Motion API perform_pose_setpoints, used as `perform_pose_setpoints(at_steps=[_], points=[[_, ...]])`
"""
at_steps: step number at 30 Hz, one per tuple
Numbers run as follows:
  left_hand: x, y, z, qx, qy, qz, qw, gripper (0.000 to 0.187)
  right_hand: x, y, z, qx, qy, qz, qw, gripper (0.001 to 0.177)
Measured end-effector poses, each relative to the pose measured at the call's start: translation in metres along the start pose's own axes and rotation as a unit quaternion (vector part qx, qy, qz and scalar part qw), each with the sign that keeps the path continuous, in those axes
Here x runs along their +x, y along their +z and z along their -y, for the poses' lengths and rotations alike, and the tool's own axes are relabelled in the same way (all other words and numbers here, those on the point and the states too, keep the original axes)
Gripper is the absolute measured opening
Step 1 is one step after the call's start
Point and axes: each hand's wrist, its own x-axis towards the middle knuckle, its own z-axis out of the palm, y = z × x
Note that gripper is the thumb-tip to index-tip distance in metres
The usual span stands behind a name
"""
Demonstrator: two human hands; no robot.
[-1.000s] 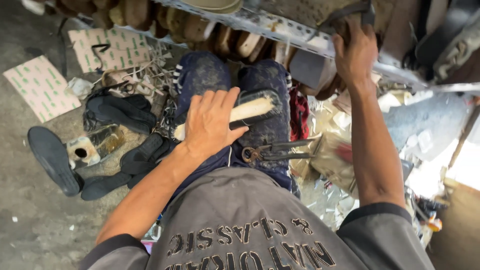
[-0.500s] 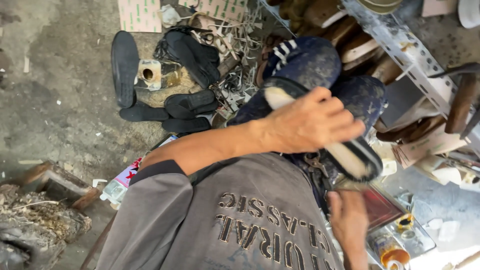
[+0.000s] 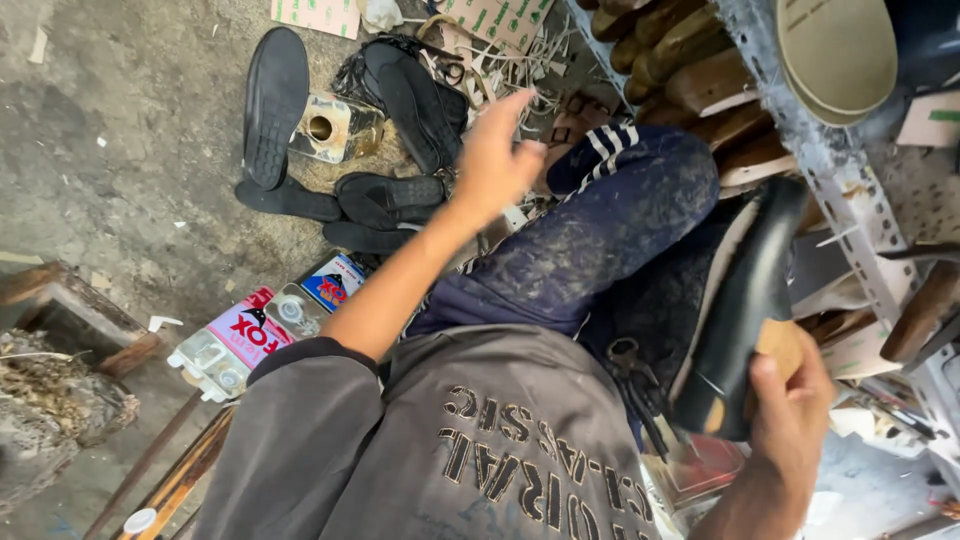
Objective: The person uses a hammer and a chisel-like tool to shape the sole of a shoe held on their lap. They then use a knife to trim the edges of the sole and a small stick to apply a substance to the shoe's upper part.
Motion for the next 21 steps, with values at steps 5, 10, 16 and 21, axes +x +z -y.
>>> perform_pose_setpoints(at_steps=[5,10,16,21], points=[[0.003,0.037,0.28,-0.078,-0.407,-0.066,0.908,0.054,0.034,0.026,0.02,-0.413,-0.196,-0.046,0.888,0.062],[-0.033,0.022,0.342,-0.01,-0.61,-0.006,0.793,0.055,0.046,0.046,0.028,-0.42,-0.234,-0.046,0.876,0.064],[-0.032,0.049,0.354,0.048,-0.479,0.072,0.874,0.058,0.048,0.055,0.038,-0.398,-0.203,-0.036,0.894,0.064],[-0.024,0.07,0.36,0.078,-0.401,0.085,0.909,0.052,0.05,0.058,0.043,-0.37,-0.164,-0.032,0.914,0.06]])
